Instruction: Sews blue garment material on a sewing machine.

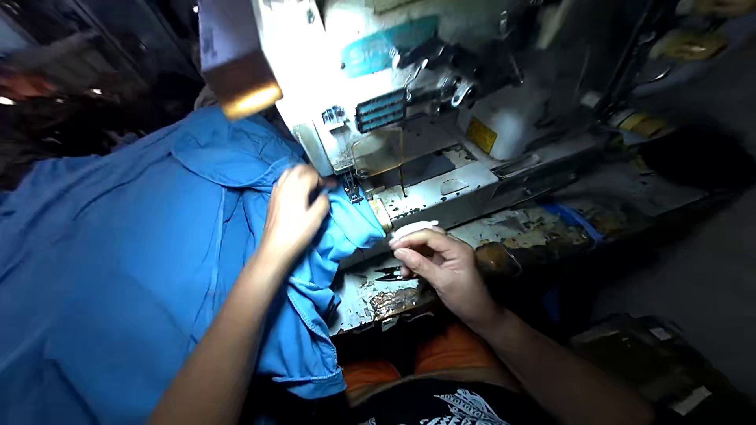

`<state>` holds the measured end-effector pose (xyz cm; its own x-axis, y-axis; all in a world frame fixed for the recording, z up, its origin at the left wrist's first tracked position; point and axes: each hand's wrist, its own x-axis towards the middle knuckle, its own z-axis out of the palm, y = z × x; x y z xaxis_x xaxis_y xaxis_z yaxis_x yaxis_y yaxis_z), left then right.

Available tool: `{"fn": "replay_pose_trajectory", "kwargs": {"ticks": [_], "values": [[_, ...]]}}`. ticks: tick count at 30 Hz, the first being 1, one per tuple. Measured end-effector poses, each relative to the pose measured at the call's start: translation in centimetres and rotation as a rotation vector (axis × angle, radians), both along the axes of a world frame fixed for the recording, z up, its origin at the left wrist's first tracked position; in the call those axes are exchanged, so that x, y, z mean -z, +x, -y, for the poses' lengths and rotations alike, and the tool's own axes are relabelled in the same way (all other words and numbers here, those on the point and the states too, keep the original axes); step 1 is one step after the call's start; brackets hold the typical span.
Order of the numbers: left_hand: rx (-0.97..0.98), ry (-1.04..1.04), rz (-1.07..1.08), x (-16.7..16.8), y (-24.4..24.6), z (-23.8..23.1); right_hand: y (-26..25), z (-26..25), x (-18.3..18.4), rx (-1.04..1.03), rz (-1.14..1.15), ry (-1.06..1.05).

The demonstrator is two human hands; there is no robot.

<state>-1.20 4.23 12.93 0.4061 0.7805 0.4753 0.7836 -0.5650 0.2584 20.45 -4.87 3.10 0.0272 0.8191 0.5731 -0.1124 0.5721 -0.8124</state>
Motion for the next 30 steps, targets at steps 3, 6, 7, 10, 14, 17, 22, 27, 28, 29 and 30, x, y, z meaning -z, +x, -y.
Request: {"fn": "replay_pose_trajectory", "kwargs": {"ticks": [3,6,7,10,14,17,22,27,28,29,30], "values": [[0.087,0.130,-0.079,2.1,-0.4,3.5,-0.4,-1.0,-0.8,-0.015,0.062,0.025],[0.093,0.325,0.112,3.1,0.4,3.2,-1.2,-2.6,-1.6,-0.152,0.119,-0.109],[0.111,0.390,0.224,2.6,0.6,3.2,-1.4,-3.0,-1.6,-0.159,0.118,-0.119],[0.140,0.541,0.398,1.5,0.7,3.8,-1.4,-3.1,-1.5,-0.135,0.102,-0.098],[0.249,0.601,0.338,2.9,0.3,4.6,-1.1,-1.8,-1.5,-0.187,0.184,-0.043],[0.328,0.594,0.260,3.9,0.3,6.3,-1.1,0.5,-1.2,-0.277,0.160,-0.035],[0.437,0.451,0.268,3.6,0.9,10.4,-0.5,4.0,-1.0,-0.283,0.180,0.043],[0.402,0.290,-0.419,-1.4,2.1,11.0,0.0,3.5,-0.8,-0.223,0.336,0.142],[0.421,0.219,-0.577,-1.5,2.3,10.0,-0.1,2.8,-0.2,-0.210,0.388,0.161],[0.426,0.157,-0.676,-1.7,2.3,9.2,-0.1,1.9,0.5,-0.202,0.431,0.148],[0.420,0.119,-0.733,-2.2,2.2,8.8,-0.1,1.1,1.1,-0.191,0.447,0.121]]}}
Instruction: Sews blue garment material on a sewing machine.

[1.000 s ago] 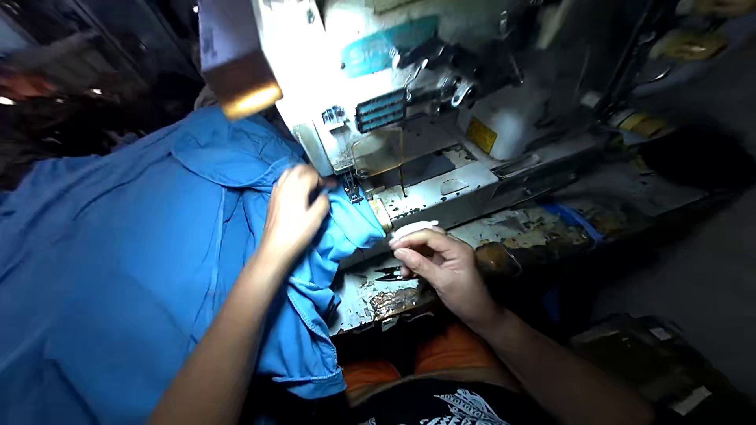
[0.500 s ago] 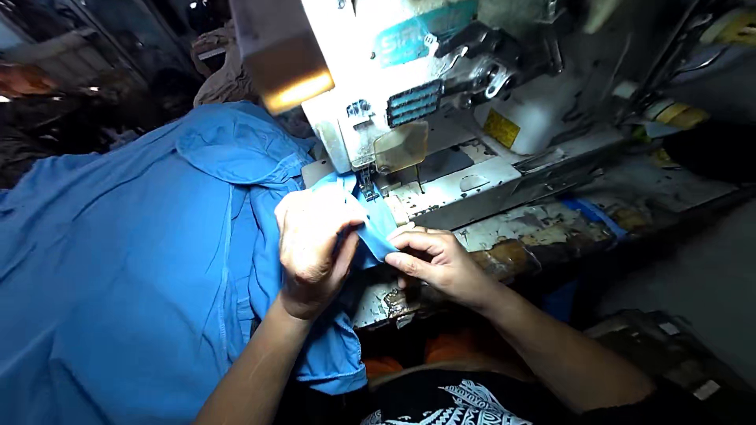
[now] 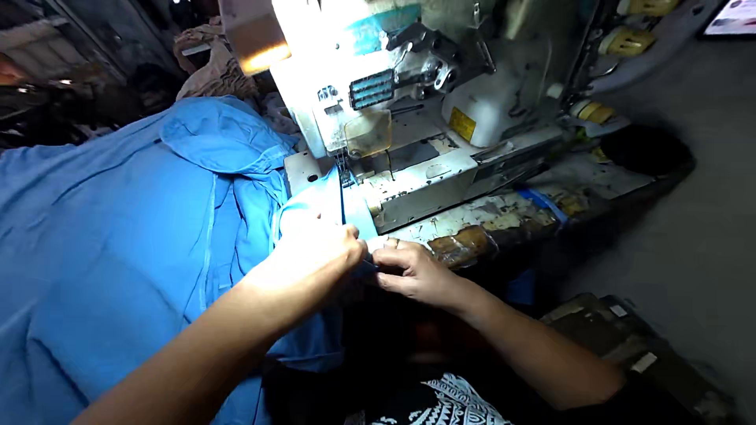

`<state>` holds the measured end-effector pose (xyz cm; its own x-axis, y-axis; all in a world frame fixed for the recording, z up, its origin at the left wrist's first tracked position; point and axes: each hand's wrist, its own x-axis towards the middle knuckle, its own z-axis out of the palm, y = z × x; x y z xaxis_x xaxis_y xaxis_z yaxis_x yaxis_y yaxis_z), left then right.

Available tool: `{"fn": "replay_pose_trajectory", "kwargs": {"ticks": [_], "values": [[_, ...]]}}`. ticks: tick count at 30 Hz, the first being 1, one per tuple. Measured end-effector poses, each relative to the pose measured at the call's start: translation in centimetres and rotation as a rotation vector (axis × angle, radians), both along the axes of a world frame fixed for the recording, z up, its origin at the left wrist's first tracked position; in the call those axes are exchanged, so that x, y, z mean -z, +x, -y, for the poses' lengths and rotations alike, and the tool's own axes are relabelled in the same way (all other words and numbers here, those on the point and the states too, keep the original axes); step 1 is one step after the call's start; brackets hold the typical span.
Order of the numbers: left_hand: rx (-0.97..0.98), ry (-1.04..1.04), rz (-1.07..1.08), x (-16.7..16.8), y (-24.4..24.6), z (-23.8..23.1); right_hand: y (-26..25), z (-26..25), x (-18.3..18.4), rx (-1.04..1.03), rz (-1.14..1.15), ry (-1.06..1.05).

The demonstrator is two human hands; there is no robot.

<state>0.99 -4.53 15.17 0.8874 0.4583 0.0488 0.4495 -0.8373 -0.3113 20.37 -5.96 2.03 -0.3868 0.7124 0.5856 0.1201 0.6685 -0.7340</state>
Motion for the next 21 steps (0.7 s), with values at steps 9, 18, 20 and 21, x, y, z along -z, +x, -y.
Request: {"fn": "replay_pose_trajectory", "kwargs": {"ticks": [9,18,20,21], "values": [[-0.009,0.113,0.127,-2.6,-2.9,-4.9,-1.3,-3.8,1.6,0.043,-0.198,-0.143],[-0.011,0.133,0.187,-3.2,-3.1,-5.4,-1.4,-5.1,1.6,0.069,-0.170,-0.072],[-0.001,0.131,0.208,-3.1,-3.0,-5.1,-1.4,-5.2,1.5,0.072,-0.171,-0.054],[0.011,0.130,0.220,-3.0,-2.7,-4.7,-1.4,-5.2,1.5,0.073,-0.179,-0.048]]}}
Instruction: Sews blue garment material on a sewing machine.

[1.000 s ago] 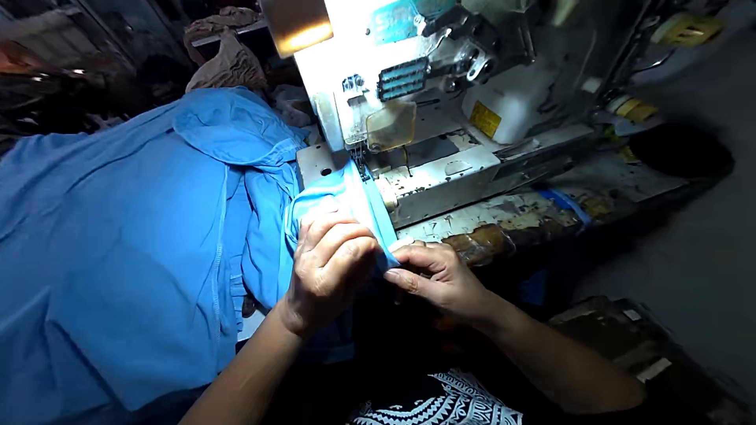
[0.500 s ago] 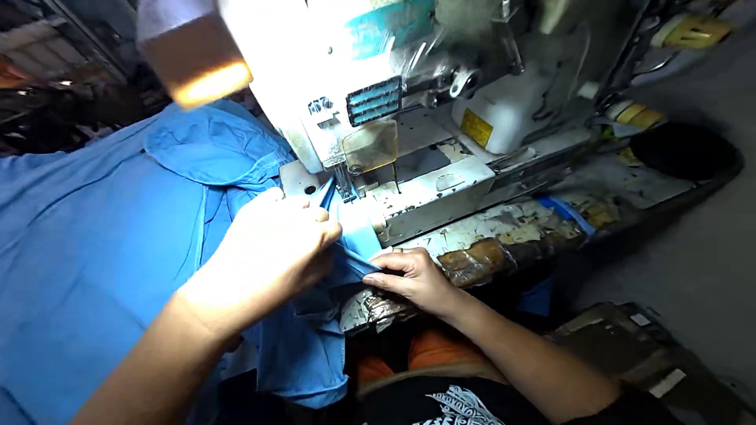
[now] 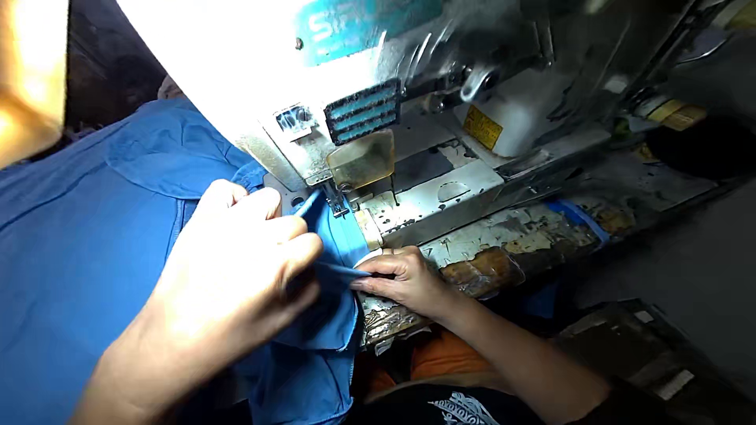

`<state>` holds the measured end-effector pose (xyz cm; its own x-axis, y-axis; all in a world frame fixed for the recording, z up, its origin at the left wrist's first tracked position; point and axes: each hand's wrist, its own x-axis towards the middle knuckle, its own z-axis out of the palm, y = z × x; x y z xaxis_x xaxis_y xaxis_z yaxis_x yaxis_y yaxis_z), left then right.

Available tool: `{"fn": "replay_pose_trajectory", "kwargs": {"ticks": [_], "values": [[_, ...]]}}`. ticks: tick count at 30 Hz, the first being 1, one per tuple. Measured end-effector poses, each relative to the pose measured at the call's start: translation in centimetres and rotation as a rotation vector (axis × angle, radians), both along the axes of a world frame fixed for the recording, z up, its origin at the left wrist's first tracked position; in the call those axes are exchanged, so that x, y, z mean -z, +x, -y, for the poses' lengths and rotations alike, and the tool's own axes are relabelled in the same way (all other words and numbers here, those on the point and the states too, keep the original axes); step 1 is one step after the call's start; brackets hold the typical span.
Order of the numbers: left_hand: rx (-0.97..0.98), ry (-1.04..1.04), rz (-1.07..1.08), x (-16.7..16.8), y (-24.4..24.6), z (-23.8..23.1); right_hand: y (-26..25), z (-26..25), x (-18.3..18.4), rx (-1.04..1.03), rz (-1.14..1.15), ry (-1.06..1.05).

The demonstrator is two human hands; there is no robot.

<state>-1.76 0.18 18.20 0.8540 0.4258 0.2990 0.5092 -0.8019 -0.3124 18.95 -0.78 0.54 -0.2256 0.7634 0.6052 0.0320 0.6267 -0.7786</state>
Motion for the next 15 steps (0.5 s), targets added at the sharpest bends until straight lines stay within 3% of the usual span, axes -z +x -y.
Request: {"fn": "replay_pose_trajectory", "kwargs": {"ticks": [15], "values": [[0.016,0.027,0.043,0.2,0.3,0.7,0.1,-0.2,0.1,-0.008,-0.020,-0.008]]}}
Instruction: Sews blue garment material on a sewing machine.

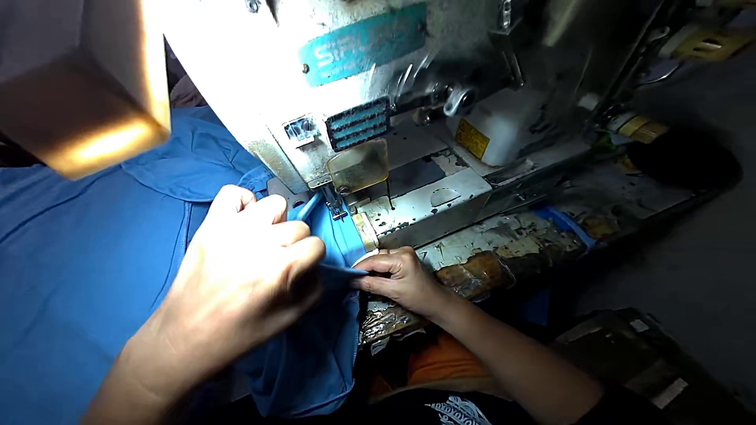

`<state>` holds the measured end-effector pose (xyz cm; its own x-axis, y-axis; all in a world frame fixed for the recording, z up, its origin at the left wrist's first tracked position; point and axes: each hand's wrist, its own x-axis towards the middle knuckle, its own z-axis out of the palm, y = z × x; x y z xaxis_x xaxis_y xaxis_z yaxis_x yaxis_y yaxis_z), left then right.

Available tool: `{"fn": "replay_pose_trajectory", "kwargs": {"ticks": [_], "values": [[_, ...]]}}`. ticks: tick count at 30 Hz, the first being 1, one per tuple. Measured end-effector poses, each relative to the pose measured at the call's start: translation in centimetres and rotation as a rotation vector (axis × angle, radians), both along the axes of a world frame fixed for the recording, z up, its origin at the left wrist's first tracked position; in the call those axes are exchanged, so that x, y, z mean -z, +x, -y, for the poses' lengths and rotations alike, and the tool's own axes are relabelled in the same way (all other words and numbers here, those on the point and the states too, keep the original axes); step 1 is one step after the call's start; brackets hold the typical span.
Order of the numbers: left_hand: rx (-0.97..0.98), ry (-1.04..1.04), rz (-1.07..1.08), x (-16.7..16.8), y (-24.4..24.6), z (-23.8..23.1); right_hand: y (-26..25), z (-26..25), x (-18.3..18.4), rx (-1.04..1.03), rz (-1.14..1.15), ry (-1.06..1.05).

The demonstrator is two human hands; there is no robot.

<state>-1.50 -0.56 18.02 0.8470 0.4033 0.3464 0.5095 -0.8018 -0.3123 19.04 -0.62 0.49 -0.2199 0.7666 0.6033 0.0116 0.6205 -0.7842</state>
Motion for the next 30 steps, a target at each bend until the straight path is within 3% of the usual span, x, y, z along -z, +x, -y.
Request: {"fn": "replay_pose_trajectory", "kwargs": {"ticks": [23,27,30], "values": [[-0.027,-0.001,0.070,0.5,-0.5,0.2,0.0,1.3,-1.2,-0.089,-0.108,-0.129],[-0.025,-0.033,0.180,4.3,-0.3,2.8,0.2,4.8,-3.1,-0.113,-0.204,-0.020],[-0.061,0.012,0.213,7.9,-1.0,1.5,0.0,5.6,-3.1,-0.095,-0.205,-0.020]]}}
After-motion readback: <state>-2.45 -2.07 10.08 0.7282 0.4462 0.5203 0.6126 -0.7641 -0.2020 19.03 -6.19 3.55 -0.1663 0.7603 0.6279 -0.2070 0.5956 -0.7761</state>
